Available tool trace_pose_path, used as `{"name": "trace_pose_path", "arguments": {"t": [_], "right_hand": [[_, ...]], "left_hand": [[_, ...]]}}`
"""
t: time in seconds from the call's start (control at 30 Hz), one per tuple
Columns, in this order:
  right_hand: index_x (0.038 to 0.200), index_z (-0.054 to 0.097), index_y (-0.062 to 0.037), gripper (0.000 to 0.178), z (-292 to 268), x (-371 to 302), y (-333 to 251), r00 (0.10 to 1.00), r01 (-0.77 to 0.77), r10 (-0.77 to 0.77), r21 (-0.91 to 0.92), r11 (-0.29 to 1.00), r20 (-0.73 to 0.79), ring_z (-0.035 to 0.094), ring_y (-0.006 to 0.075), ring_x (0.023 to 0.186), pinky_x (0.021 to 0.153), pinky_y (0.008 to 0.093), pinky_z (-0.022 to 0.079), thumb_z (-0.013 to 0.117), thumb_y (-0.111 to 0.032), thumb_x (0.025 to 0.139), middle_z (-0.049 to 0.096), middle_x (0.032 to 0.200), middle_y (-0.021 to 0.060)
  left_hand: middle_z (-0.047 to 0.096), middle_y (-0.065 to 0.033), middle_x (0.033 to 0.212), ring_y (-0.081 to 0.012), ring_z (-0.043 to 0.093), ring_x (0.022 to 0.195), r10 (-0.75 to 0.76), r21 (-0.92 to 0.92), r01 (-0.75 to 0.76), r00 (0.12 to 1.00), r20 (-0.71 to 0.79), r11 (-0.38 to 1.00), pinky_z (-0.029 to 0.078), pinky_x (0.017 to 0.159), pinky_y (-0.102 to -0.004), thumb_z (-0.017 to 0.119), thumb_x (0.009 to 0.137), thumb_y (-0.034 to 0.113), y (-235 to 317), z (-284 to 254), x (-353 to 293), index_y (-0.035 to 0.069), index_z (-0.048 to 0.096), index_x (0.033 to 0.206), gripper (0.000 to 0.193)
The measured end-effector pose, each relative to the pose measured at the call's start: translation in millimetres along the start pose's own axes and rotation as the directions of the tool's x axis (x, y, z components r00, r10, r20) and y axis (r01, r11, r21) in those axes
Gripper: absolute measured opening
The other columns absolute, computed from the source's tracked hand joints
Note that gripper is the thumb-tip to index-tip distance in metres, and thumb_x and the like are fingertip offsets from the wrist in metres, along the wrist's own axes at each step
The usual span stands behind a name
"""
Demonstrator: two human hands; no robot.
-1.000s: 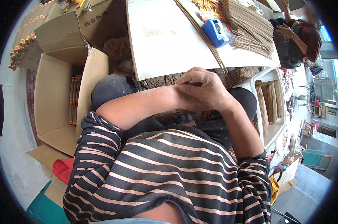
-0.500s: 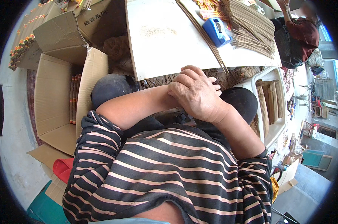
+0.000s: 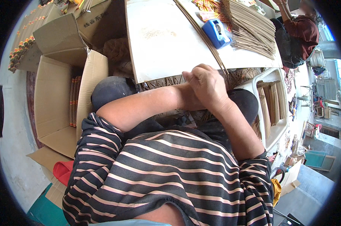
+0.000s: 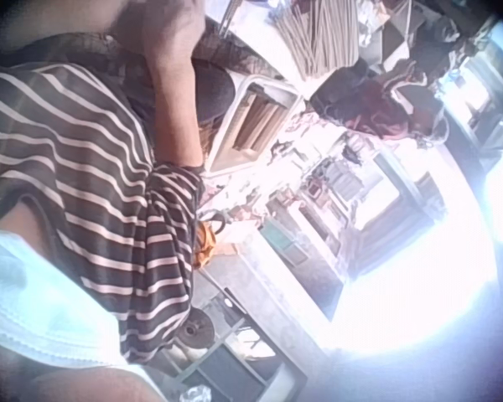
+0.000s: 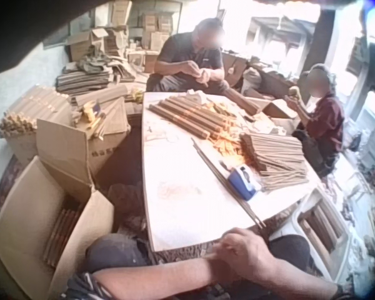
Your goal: The person gathers thin wooden sticks from a tray, aligns them into bundles, and secures them with rubber bands. Bundled sticks are placed into a cardboard box. The person repeats this process continuously.
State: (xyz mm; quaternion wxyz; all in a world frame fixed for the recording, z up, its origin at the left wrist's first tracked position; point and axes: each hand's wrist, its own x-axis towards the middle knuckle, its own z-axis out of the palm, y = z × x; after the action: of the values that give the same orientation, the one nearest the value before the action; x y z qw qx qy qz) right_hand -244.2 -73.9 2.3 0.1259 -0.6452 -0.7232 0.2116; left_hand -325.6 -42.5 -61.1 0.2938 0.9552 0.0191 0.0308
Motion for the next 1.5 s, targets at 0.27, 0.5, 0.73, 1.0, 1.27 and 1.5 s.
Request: {"name": "trace_pose_path", "arguments": {"t": [0.27, 0.5, 0.73, 1.0, 1.27, 1.5], "right_hand": [[0.096, 0.063, -0.0045, 0.028, 9.4, -2.7, -21.2, 0.986, 0.047, -0.036, -0.065, 0.997, 0.161, 0.061, 0.0292, 0.091, 0.078, 0.0377, 0.049, 0.05, -0.027, 0.086, 0.062, 0.094, 0.0176], [0.089, 0.065, -0.0095, 0.014, -20.4, 7.6, 72.8, 0.943, -0.038, 0.014, -0.067, 0.997, -0.331, 0.063, 0.0299, 0.078, 0.07, 0.0361, 0.051, 0.058, -0.019, 0.082, 0.065, 0.083, 0.0102], [0.12, 0.048, -0.0023, 0.05, -75.1, 12.1, 224.5, 0.892, -0.364, 0.223, -0.331, 0.871, -0.394, 0.05, 0.0334, 0.109, 0.093, 0.0393, 0.04, 0.064, -0.019, 0.075, 0.054, 0.117, 0.0168], [0.143, 0.012, -0.0092, 0.087, -105.2, 84.7, 277.1, 0.905, -0.425, 0.344, -0.531, 0.733, -0.249, 0.015, 0.0295, 0.137, 0.112, 0.0364, 0.015, 0.06, -0.006, 0.07, 0.016, 0.148, 0.0119], [0.135, 0.028, -0.0122, 0.069, -116.0, 110.9, 304.8, 0.974, -0.224, 0.165, -0.589, 0.776, -0.154, 0.03, 0.0314, 0.128, 0.107, 0.0399, 0.024, 0.056, -0.003, 0.073, 0.04, 0.131, 0.0135], [0.108, 0.048, -0.0105, 0.033, -117.5, 98.4, 302.2, 0.987, -0.126, 0.026, -0.671, 0.731, -0.157, 0.045, 0.0277, 0.109, 0.092, 0.0368, 0.036, 0.047, -0.001, 0.077, 0.051, 0.108, 0.0108]], "left_hand": [[0.036, -0.0124, 0.139, -0.0239, 0.032, 0.13, 0.247, 0.357, -0.174, 0.954, -0.169, 0.918, 0.021, 0.11, -0.0384, 0.035, 0.091, 0.032, -12.7, 17.5, -3.0, 0.011, 0.036, 0.134, 0.048], [0.056, -0.0133, 0.113, -0.0271, 0.051, 0.109, 0.253, 0.415, -0.137, 0.937, -0.24, 0.9, 0.035, 0.097, -0.0406, 0.044, 0.084, 0.013, -16.3, -4.2, 2.2, 0.004, 0.056, 0.11, 0.03], [0.053, -0.0153, 0.122, -0.0281, 0.047, 0.118, 0.163, 0.314, -0.037, 0.907, -0.387, 0.949, 0.033, 0.101, -0.0421, 0.048, 0.08, 0.011, -31.8, -17.7, 1.6, 0.002, 0.055, 0.114, 0.036], [0.057, -0.0162, 0.115, -0.0296, 0.052, 0.11, 0.111, 0.306, 0.052, 0.864, -0.491, 0.951, 0.038, 0.097, -0.0421, 0.057, 0.075, 0.013, -50.7, -28.4, 6.5, 0.001, 0.058, 0.106, 0.033], [0.057, -0.016, 0.114, -0.0296, 0.053, 0.109, 0.073, 0.296, 0.085, 0.872, -0.484, 0.951, 0.038, 0.098, -0.0427, 0.055, 0.077, 0.014, -60.3, -30.3, 18.5, 0.001, 0.059, 0.105, 0.031], [0.057, -0.0148, 0.117, -0.0278, 0.053, 0.11, 0.017, 0.295, 0.145, 0.874, -0.485, 0.945, 0.035, 0.1, -0.0426, 0.05, 0.082, 0.015, -64.5, -28.6, 21.8, 0.004, 0.059, 0.108, 0.03]]}}
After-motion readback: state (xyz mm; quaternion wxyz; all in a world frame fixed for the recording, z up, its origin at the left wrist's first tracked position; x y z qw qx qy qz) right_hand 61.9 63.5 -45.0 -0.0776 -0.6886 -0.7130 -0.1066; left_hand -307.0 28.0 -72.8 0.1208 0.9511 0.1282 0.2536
